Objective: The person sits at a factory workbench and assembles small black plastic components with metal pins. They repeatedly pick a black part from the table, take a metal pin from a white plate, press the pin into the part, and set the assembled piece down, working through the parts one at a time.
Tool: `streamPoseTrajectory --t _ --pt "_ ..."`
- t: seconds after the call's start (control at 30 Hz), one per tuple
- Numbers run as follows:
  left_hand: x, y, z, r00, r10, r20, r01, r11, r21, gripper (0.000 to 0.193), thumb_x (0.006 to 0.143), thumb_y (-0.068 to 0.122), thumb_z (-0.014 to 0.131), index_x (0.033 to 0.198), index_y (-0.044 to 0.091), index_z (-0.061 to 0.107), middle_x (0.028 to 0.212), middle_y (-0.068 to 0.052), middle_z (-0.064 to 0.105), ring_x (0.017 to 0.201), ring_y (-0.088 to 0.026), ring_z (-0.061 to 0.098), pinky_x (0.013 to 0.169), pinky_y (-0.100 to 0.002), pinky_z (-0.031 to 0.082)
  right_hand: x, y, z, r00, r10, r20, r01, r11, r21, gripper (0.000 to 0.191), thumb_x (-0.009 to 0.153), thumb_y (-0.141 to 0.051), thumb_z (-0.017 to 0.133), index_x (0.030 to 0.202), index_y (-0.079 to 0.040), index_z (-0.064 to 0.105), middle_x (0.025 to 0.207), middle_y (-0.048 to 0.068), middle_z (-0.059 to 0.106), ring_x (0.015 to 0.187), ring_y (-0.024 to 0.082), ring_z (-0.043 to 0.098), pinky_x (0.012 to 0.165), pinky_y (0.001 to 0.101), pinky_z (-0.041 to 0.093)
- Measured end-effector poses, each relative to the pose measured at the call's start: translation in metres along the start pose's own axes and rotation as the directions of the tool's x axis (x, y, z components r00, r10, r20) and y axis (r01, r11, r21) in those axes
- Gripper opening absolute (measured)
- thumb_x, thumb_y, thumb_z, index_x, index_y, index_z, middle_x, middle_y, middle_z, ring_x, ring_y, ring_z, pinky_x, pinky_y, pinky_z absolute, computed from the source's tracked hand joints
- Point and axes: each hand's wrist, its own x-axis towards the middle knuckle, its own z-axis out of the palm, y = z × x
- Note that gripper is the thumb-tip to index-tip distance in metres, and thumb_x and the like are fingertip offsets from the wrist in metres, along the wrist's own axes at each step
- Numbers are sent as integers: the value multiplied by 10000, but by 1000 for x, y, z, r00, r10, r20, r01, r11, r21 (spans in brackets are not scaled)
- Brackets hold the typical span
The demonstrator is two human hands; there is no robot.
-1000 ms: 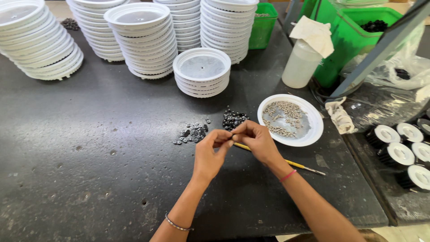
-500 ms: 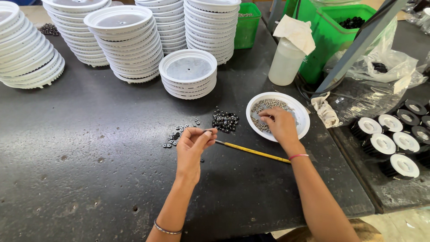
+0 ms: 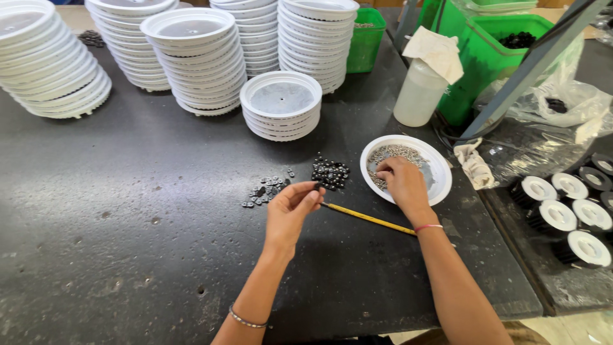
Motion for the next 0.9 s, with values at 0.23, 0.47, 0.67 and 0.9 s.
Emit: streamPoseTrajectory --t 0.23,0.47,0.67,0.9 --pt "-2 -4 -8 999 -18 -29 18 1000 25 206 915 57 720 1105 -22 712 1002 -110 787 874 -137 728 793 -277 587 -12 -62 10 987 98 128 -156 793 589 151 907 -110 735 1029 -22 714 906 60 754 794 99 698 745 254 564" --pt "0 -4 -12 999 -10 -45 12 998 55 197 897 78 752 1067 -17 721 956 -83 777 846 -117 719 762 -264 577 -28 -100 16 979 -63 196 -94 710 698 135 898 -43 734 1023 5 754 957 47 788 902 88 728 833 248 584" --pt "-1 -1 -10 998 8 -55 -1 993 117 184 889 76 764 1048 -10 737 924 -59 766 821 -101 699 761 -262 576 -30 -104 17 974 -62 218 -95 760 643 125 877 -65 761 988 -9 763 929 42 797 881 96 739 814 253 589" --pt "-5 4 -7 997 30 -70 -13 973 229 185 888 67 746 1056 -11 746 905 -58 769 820 -99 704 772 -250 578 -29 -107 13 970 -70 233 -81 809 583 160 845 -121 794 963 -19 757 903 30 790 837 94 738 783 253 593"
